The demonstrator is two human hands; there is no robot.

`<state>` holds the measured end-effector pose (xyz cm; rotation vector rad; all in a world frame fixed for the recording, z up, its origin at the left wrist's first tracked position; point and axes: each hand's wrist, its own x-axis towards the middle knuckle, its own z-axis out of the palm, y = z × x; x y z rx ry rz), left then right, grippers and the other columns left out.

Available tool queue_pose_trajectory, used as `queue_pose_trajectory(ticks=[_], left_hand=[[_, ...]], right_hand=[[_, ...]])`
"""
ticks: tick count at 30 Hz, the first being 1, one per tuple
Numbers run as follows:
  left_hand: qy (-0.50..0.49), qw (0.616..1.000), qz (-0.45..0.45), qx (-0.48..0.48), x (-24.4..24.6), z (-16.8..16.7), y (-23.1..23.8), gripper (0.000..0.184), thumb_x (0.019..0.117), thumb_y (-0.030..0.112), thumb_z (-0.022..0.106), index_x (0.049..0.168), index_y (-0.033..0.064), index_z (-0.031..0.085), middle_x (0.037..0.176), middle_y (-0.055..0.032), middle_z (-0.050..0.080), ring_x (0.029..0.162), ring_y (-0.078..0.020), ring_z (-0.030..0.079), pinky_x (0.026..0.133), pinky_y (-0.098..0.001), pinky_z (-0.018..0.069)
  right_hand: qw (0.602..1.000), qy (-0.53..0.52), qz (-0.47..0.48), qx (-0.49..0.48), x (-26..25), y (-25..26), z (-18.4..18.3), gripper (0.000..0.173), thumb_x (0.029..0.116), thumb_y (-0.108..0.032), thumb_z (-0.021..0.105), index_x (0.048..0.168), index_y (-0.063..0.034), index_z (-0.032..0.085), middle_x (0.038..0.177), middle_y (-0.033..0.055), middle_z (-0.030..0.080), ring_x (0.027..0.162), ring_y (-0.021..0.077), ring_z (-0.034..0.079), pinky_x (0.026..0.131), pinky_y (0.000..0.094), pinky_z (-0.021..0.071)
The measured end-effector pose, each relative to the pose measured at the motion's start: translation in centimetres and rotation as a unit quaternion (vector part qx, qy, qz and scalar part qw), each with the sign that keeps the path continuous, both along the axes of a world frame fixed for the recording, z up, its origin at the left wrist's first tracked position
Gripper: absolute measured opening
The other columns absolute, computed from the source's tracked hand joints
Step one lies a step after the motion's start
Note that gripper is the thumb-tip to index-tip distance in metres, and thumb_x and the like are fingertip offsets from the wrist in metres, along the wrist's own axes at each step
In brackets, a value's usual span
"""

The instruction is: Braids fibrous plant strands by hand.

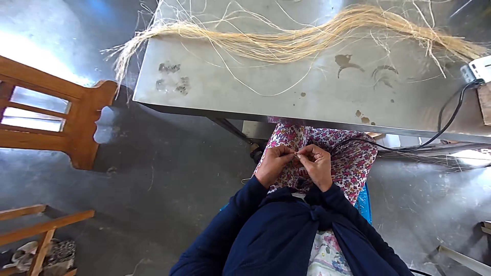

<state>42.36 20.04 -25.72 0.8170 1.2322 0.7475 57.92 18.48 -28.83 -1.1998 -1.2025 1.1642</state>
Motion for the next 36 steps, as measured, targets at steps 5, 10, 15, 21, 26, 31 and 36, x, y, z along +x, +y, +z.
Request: queue_pose_trajectory(ticks=[5, 10, 15, 21, 26, 31, 36], left_hand=[[-0.001, 0.999, 0.029, -0.025, 0.4, 0.2, 0.0, 0.009, 0.0995, -0.002, 0.060, 0.093, 0.0002, 0.065, 0.069, 0.0008, 0.059, 0.051, -0.0013, 0.044, 0.048, -0.0156, 0.0369], [0.009, 0.999, 0.033, -0.023, 0.5, 0.4, 0.0, 0.009, 0.0995, -0.003, 0.060, 0.093, 0.0000, 0.065, 0.069, 0.0009, 0.059, 0.051, -0.0012, 0.045, 0.049, -0.0155, 0.0377], [0.017, 1.000, 0.003, -0.018, -0.1, 0.3, 0.2, 0.006, 0.0978, -0.002, 0.063, 0.094, 0.0000, 0.067, 0.072, 0.0009, 0.062, 0.054, -0.0011, 0.047, 0.051, -0.0160, 0.0403], [0.039, 0.999, -0.030, 0.010, -0.8, 0.2, 0.3, 0.005, 0.0956, -0.004, 0.065, 0.093, -0.0015, 0.069, 0.075, -0.0019, 0.066, 0.060, -0.0035, 0.055, 0.057, -0.0180, 0.0461], [0.036, 0.997, -0.074, 0.013, -1.3, 0.7, 0.4, 0.009, 0.0971, -0.003, 0.064, 0.099, -0.0022, 0.072, 0.082, -0.0031, 0.070, 0.065, -0.0031, 0.059, 0.059, -0.0181, 0.0484], [-0.035, 0.994, -0.095, 0.034, -1.8, 0.6, 0.3, 0.016, 0.0978, -0.003, 0.058, 0.107, -0.0001, 0.071, 0.091, -0.0010, 0.071, 0.065, 0.0006, 0.058, 0.058, -0.0148, 0.0478], [-0.068, 0.993, -0.087, 0.041, -1.8, 0.2, 0.3, 0.015, 0.0965, -0.004, 0.057, 0.101, 0.0020, 0.071, 0.084, 0.0009, 0.070, 0.061, 0.0011, 0.057, 0.055, -0.0142, 0.0463]], right_hand=[[0.998, -0.045, -0.005, 0.041, -0.2, -0.3, 0.1, 0.013, 0.0825, 0.004, 0.070, 0.095, 0.0020, 0.070, 0.083, 0.0026, 0.073, 0.069, 0.0017, 0.068, 0.065, 0.0193, 0.0601], [0.997, -0.061, -0.010, 0.043, -0.3, -0.3, 0.1, 0.016, 0.0821, 0.004, 0.076, 0.097, 0.0018, 0.070, 0.084, 0.0041, 0.073, 0.071, 0.0038, 0.070, 0.067, 0.0213, 0.0617], [0.999, -0.038, 0.001, 0.014, -0.1, -0.5, -0.1, 0.015, 0.0840, 0.004, 0.076, 0.098, 0.0009, 0.070, 0.084, 0.0050, 0.074, 0.071, 0.0082, 0.072, 0.068, 0.0262, 0.0635], [0.999, -0.034, 0.013, -0.013, -0.1, -0.4, 0.1, 0.011, 0.0851, 0.005, 0.075, 0.095, 0.0018, 0.071, 0.082, 0.0056, 0.074, 0.069, 0.0091, 0.072, 0.067, 0.0273, 0.0640], [0.995, 0.035, 0.048, -0.084, 0.5, -0.1, 0.4, 0.005, 0.0903, 0.007, 0.069, 0.092, 0.0025, 0.068, 0.077, 0.0073, 0.074, 0.065, 0.0143, 0.074, 0.065, 0.0309, 0.0657], [0.957, 0.207, 0.068, -0.192, 1.4, 0.1, 0.6, 0.015, 0.0988, 0.004, 0.053, 0.091, -0.0011, 0.065, 0.076, 0.0092, 0.074, 0.065, 0.0186, 0.074, 0.065, 0.0350, 0.0649], [0.924, 0.287, 0.099, -0.234, 1.7, 0.2, 1.4, 0.026, 0.1017, 0.000, 0.041, 0.087, -0.0046, 0.063, 0.077, 0.0098, 0.074, 0.068, 0.0194, 0.074, 0.068, 0.0351, 0.0649]])
